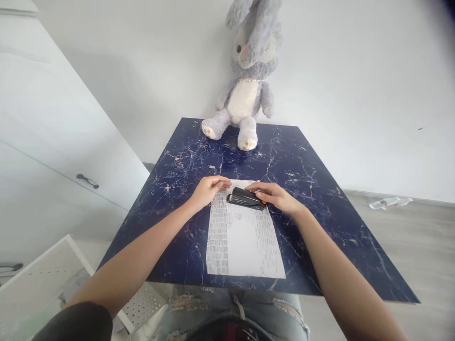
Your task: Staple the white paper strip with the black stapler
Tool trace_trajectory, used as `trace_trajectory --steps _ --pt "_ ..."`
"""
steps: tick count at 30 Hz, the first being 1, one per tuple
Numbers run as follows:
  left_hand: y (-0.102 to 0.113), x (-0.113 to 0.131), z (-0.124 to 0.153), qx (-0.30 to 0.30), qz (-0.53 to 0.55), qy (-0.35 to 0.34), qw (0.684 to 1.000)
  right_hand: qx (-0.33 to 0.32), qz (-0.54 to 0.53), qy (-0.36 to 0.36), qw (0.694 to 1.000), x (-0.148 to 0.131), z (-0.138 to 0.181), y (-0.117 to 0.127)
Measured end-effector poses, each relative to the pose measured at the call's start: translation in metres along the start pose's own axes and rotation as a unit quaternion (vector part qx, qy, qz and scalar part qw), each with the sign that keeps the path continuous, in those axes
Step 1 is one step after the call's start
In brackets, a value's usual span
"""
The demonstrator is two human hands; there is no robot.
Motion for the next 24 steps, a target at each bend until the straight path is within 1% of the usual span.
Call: trace_trajectory --steps 2,4,6,10,13,15,17,19,20,22,24 --pt "-0.003 -0.004 0.001 -0.008 0.034 0.008 0.999 -0.043 -0.045 -0.01 0.998 0.005 0.004 0.0" --pt "-0.006 -0.007 0.001 -0.015 0.061 0.017 0.998 -0.063 -0.071 -0.012 0.995 0.009 0.005 0.002" --pt "-0.007 -0.011 0.0 -0.013 0.08 0.024 0.996 -0.068 -0.09 -0.016 0.993 0.014 0.005 0.004" --pt "-0.007 -0.016 -0.001 -0.002 0.098 0.034 0.995 -0.053 -0.113 -0.027 0.992 0.023 0.006 0.009" --pt "-0.008 -0.016 -0.001 -0.008 0.095 0.03 0.995 -0.065 -0.092 -0.032 0.993 0.025 0.007 0.009" --pt "-0.009 -0.014 -0.002 -0.015 0.076 0.018 0.997 -0.06 -0.072 -0.014 0.995 0.021 0.006 0.009" --pt "-0.009 -0.008 -0.001 -0.017 0.024 -0.005 1.0 -0.033 -0.038 0.019 0.999 0.013 0.003 0.008" --pt "-0.009 0.0 0.0 -0.01 -0.08 -0.039 0.996 0.003 0.036 0.056 0.998 0.003 -0.001 0.003" --pt "-0.01 0.005 0.001 -0.002 -0.143 -0.061 0.988 0.015 0.084 0.071 0.994 -0.003 -0.003 -0.002" --pt "-0.011 0.014 0.003 0.016 -0.259 -0.102 0.96 0.033 0.174 0.089 0.98 -0.014 -0.006 -0.014" --pt "-0.012 0.017 0.004 0.026 -0.334 -0.121 0.934 0.037 0.226 0.089 0.969 -0.02 -0.007 -0.02"
Point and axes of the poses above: each hand's wrist, its own z-axis away from the middle knuckle, its own y-axis out of the back of the hand, x = y × z, the point moved 9 cm from there along -z, towards the middle knuckle, and after that the axes turned 10 degrees about -z, right-handed, at the moved point
